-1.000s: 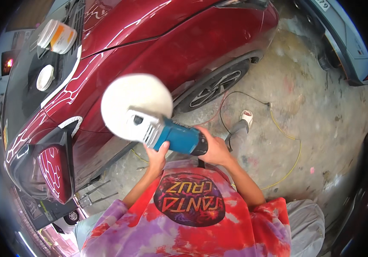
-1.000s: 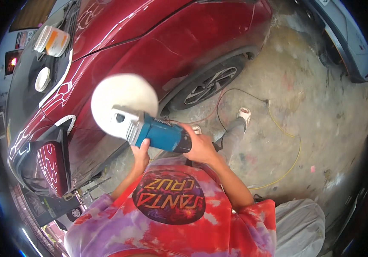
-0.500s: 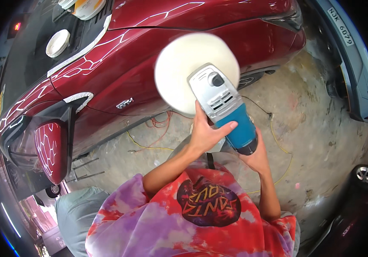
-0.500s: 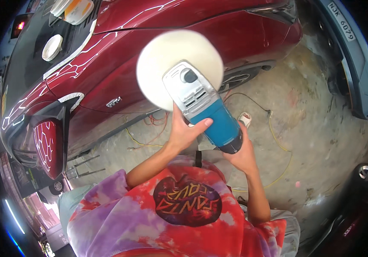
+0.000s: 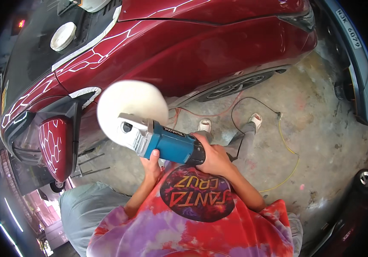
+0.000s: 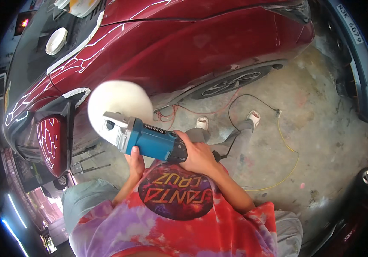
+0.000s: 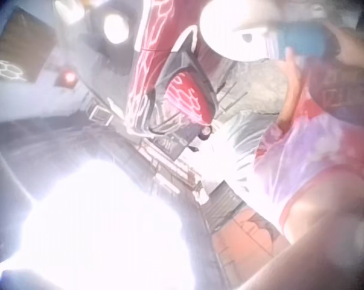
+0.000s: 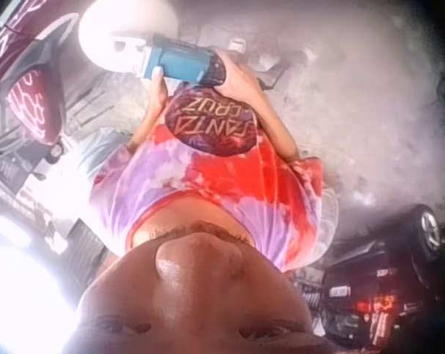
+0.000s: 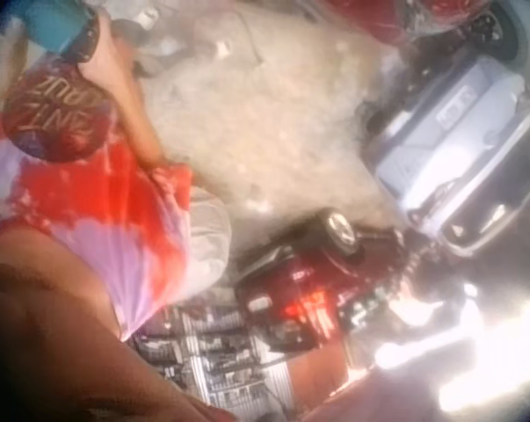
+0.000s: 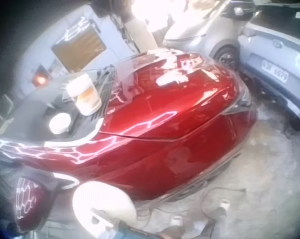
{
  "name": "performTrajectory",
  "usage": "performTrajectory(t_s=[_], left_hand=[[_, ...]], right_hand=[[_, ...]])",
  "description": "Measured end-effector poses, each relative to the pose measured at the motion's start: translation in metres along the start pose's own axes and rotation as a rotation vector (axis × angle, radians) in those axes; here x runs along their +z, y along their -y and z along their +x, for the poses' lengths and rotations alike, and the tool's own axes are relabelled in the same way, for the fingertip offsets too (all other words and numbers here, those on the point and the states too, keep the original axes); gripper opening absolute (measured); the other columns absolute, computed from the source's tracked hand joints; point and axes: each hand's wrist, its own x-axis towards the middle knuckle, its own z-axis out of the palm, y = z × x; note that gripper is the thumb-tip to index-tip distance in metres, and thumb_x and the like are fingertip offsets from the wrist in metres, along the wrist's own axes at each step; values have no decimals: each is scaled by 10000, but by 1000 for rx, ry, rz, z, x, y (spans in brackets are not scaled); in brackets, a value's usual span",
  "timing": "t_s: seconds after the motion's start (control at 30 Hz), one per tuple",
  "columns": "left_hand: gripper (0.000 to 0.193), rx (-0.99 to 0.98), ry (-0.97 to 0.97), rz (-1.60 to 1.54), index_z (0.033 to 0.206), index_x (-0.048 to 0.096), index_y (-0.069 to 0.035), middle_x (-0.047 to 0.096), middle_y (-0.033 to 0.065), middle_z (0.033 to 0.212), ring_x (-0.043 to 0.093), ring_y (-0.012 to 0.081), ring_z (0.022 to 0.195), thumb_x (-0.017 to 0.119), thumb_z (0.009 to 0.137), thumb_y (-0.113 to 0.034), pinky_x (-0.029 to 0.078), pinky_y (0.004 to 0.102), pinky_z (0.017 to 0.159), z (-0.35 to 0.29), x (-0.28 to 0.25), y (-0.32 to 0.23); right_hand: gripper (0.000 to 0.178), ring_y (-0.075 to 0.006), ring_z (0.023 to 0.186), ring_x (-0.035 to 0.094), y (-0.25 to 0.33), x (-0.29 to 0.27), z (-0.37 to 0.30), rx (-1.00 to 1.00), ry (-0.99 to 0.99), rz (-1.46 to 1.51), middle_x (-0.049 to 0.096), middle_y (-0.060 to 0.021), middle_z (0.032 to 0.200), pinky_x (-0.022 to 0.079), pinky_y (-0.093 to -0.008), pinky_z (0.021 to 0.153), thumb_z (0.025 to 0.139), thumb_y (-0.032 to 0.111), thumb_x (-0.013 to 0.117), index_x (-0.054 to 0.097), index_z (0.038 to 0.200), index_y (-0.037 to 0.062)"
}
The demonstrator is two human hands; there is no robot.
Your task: The person polishes the hood of a red car using a power buffer, moving the buffer across the surface in overlapping passes and then wiping the polished area by hand.
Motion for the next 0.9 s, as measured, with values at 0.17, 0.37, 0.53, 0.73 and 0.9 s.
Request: performTrajectory(t_s=[0.17,0.37,0.53,0.73,0.9], left_hand=[[725,-131,155,35,1316,413,43,591,147,1183,583,238,1088,819,779,-226,467,391,966,-4,32,32],[853,204,622,326,1300,356,57,559,234,1203,601,328,1073,865,706,-281,493,421,923,20,203,31],[844,247,764,550,1196,352,58,569,310,1099,610,478,980,848,667,-375,499,499,863,29,330,14],[813,224,805,612,1151,367,52,585,299,1071,623,464,955,838,658,-391,503,498,841,37,362,-6],[889,227,656,595,1256,391,53,627,275,1111,654,377,1017,874,653,-387,524,426,877,37,272,-17]], right_hand=[[977,-392,1022,654,-60,-2,-11,123,-6,146,666,-195,1093,511,-437,895,593,154,812,336,1447,153],[1005,-292,1166,574,-167,-24,-64,166,-487,388,569,-150,1275,448,-378,993,584,109,834,325,1448,44],[811,-218,976,624,-203,-84,-68,179,-695,682,617,-113,1103,501,-350,869,635,101,813,424,1335,-25],[619,-166,833,625,-207,-102,-60,176,-596,839,623,-86,1005,512,-322,749,669,74,775,481,1210,15],[819,-201,1059,577,-168,-52,-42,116,-587,687,586,-94,1161,462,-355,935,633,124,824,415,1335,12]])
